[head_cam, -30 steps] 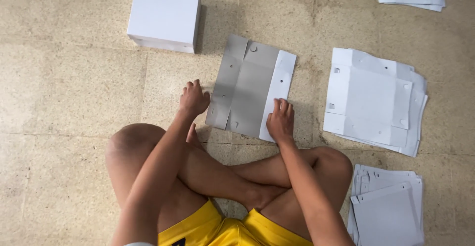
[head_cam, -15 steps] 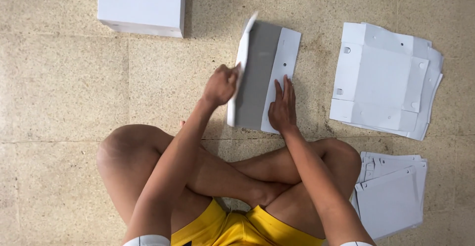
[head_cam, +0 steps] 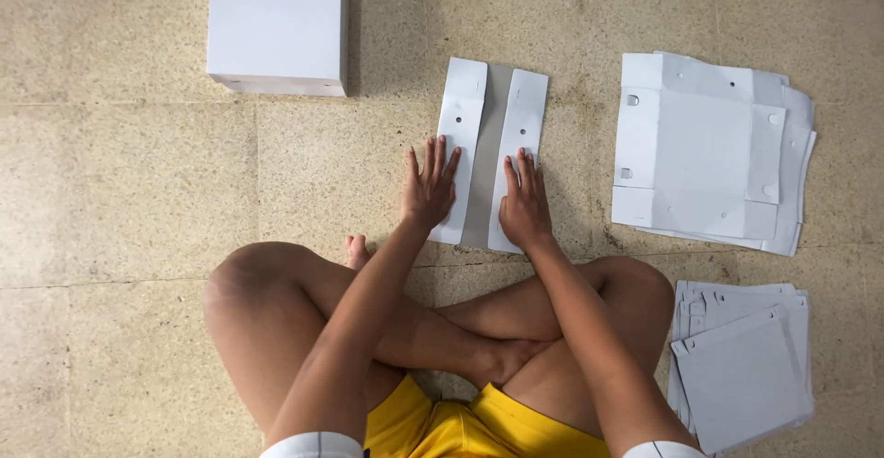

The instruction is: The person folds and assembles white cardboard boxes from flat sheets by hand while sitting on the floor.

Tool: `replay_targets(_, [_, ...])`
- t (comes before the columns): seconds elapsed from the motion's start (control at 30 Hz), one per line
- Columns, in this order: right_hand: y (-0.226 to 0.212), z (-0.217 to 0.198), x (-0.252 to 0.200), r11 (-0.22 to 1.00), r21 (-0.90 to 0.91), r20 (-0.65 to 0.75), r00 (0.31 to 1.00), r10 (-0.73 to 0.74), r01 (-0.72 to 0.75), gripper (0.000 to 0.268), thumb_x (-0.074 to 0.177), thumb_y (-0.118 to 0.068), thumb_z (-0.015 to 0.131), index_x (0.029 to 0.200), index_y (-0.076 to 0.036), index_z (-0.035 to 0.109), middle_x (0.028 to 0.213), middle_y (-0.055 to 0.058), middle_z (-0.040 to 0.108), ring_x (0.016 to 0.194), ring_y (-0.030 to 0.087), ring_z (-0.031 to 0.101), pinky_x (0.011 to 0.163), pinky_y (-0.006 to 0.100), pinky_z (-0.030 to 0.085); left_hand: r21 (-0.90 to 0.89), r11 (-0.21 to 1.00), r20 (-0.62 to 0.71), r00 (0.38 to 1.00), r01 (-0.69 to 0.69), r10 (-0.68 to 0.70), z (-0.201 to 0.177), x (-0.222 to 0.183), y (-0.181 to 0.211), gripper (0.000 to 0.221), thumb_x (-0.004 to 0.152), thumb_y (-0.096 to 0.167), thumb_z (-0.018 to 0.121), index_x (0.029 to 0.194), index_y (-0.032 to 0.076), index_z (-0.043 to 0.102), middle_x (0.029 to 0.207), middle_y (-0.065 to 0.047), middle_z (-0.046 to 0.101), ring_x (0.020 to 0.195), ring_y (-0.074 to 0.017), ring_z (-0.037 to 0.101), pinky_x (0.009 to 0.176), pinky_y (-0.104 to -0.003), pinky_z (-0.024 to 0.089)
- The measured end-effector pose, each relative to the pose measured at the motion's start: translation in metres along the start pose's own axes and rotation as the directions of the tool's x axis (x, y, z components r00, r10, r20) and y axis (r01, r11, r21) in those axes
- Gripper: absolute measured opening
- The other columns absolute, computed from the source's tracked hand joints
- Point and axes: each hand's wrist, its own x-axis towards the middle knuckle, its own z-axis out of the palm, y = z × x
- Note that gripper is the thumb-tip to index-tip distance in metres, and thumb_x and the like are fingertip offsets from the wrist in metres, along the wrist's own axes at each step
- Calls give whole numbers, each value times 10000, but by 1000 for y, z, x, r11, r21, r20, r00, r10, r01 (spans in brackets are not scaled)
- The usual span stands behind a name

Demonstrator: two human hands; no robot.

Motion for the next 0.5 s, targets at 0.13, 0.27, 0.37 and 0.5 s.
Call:
replay_targets(0.13, [-8,-4,-5,995,-88,65,996,53,-48,682,904,-3,473,1567,-33,320,1646,235,210,1518,388,248,1232,532,219,99,995,13,1000,13,-15,17,-2,21,645,1032,380,422,1615,168,243,1632,-135,256,1535,-352,178,1189,-664,199])
replay_targets(0.27, [-6,11,-4,980,-191,105,991,80,-59,652,940,-25,445,1578,-51,312,1596,185,282,1497,329,312,1216,469,296,67,994,-217,974,88,-71,34,-19,38,517,1013,198,375,1487,-4,420,1496,-232,424,1433,-362,398,1128,-572,327])
replay_targets(0.37, [-13,4,-17,979,-203,64,997,38,-25,587,967,-13,457,1547,-26,368,1487,181,399,1434,339,402,1176,461,358,56,994,-421,905,89,-57,52,-31,44,455,966,119,414,1355,-68,560,1354,-271,558,1314,-387,539,1041,-545,433])
replay_targets(0.5, [-10,-7,-24,991,-126,-54,997,-54,46,473,950,-48,538,1423,-41,551,1206,109,589,1153,293,623,963,438,501,-19,1000,-373,928,8,-15,36,-36,33,318,958,78,470,1201,-31,644,1164,-207,643,1146,-342,637,956,-468,462])
